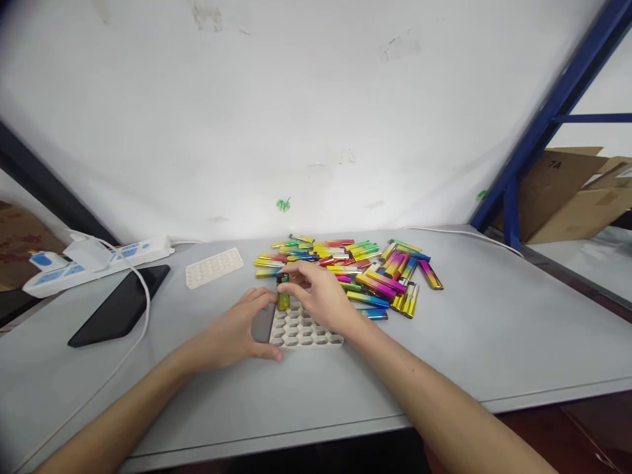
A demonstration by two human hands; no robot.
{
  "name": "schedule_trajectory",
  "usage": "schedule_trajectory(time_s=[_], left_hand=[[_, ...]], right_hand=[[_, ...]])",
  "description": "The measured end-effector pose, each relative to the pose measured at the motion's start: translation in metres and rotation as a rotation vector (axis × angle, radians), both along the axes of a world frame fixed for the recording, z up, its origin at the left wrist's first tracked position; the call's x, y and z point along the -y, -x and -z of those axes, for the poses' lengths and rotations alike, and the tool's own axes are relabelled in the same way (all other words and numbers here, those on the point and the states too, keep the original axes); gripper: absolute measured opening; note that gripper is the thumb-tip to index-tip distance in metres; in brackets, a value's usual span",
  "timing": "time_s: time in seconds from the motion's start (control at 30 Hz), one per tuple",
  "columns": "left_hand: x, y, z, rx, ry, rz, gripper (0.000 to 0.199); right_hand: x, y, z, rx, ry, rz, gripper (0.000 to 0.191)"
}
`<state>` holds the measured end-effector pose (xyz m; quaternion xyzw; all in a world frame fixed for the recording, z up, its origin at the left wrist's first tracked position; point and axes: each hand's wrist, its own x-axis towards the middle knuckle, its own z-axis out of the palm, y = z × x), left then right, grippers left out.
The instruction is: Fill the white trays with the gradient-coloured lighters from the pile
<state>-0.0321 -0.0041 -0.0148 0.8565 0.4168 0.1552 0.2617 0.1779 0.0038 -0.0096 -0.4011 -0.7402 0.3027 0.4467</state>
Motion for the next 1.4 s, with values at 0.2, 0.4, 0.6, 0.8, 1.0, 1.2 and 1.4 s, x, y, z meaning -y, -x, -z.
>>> schedule_trajectory(time_s=[0.2, 0.4, 0.6, 0.8, 1.0, 1.2, 1.4], left_hand=[[0.001, -0.003, -0.006, -0.033, 0.011, -0.023, 0.072], [0.0, -0.002, -0.005, -0.03, 0.013, -0.014, 0.072], [0.002, 0.0, -0.011, -0.033, -0.024, -0.025, 0.062], [0.0, 0.006, -0.016, -0.079, -0.048, -0.04, 0.065], [-0.003, 0.01, -0.017, -0.122, -0.056, -0.053, 0.065], [-0.003, 0.01, -0.018, -0.113, -0.064, -0.043, 0.065], [-0.003, 0.011, -0.018, -0.131, -0.064, -0.061, 0.064]], right_hand=[[0.002, 0.006, 0.001, 0.026, -0.108, -0.042, 0.017], [0.001, 0.006, 0.004, 0.194, -0.068, -0.022, 0.024], [-0.004, -0.016, -0.011, 0.376, -0.18, 0.175, 0.031], [-0.02, -0.053, -0.007, 0.782, -0.146, 0.464, 0.027], [-0.022, -0.063, 0.0, 0.922, -0.054, 0.431, 0.028], [-0.025, -0.06, -0.005, 0.833, -0.12, 0.451, 0.031], [-0.024, -0.062, -0.008, 0.708, -0.144, 0.541, 0.025]])
